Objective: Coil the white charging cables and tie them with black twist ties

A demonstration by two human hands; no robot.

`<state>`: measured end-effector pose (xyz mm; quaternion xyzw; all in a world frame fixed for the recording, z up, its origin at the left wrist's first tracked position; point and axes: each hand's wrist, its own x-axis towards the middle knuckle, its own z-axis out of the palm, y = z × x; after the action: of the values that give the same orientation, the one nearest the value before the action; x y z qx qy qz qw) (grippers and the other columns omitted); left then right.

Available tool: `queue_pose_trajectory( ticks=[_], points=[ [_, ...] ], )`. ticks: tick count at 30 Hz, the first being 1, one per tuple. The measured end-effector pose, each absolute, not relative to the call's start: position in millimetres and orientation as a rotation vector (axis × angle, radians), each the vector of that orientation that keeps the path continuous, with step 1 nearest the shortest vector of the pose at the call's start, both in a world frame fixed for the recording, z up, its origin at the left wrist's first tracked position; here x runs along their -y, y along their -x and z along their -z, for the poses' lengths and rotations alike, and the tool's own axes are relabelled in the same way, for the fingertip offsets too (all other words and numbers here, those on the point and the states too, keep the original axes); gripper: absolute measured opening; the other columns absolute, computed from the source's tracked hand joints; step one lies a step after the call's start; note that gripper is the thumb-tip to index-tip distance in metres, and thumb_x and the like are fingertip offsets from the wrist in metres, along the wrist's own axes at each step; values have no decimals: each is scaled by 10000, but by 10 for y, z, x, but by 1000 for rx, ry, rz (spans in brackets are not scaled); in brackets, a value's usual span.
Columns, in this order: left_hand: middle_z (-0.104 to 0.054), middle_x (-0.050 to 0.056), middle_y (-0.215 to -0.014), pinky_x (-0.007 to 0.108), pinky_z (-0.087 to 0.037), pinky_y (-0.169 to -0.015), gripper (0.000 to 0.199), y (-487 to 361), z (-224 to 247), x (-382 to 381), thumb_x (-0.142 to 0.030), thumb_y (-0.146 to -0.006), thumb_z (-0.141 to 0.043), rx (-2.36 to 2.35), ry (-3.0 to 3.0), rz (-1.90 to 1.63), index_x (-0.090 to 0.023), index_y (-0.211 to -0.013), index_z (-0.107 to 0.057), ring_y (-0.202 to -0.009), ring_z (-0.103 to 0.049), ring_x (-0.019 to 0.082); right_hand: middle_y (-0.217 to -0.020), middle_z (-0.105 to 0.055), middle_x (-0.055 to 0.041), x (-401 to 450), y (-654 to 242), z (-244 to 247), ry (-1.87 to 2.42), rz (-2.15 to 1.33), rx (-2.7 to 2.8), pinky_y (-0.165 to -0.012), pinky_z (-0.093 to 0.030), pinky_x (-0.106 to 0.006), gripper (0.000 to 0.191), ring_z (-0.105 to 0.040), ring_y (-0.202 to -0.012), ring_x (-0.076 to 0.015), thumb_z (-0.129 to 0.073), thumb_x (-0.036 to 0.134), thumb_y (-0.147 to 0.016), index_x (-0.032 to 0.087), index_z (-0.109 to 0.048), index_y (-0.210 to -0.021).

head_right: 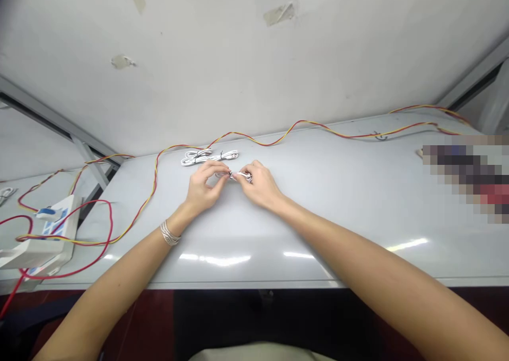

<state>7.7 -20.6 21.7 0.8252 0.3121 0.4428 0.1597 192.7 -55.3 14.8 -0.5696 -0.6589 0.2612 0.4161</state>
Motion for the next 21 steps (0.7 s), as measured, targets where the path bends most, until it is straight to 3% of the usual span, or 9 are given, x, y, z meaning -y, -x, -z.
queue_pose_trajectory(
  ticks=[8, 13, 21],
  points=[
    [-676, 74, -976, 394, -522, -890, 145, -72, -208, 186, -182, -930, -558, -825, -2360, -1239, -212, -958, -697, -958, -640, 213, -830, -603, -61, 537, -1921, -149, 1466, -590, 1686, -759, -464, -353, 301, -573, -771, -196, -516, 406, -950, 178, -679, -839],
    [-635, 88, -1097, 366, -563, -831, 206, -51, -214, 193, -194, -941, -547, -812, -2371, -1178, -210, -1103, -673, -882, -655, 176, -807, -584, -54, 530, -1917, -163, 1505, -597, 1675, -740, -446, -336, 306, -555, -733, -185, -524, 406, -951, 186, -649, -778],
    [-644, 86, -1087, 384, -588, -846, 219, -22, -202, 162, -224, -915, -597, -813, -2417, -1156, -223, -1114, -688, -938, -651, 194, -814, -577, -52, 531, -1917, -186, 1524, -637, 1650, -730, -426, -330, 307, -552, -749, -188, -515, 399, -958, 182, -646, -785]
  ],
)
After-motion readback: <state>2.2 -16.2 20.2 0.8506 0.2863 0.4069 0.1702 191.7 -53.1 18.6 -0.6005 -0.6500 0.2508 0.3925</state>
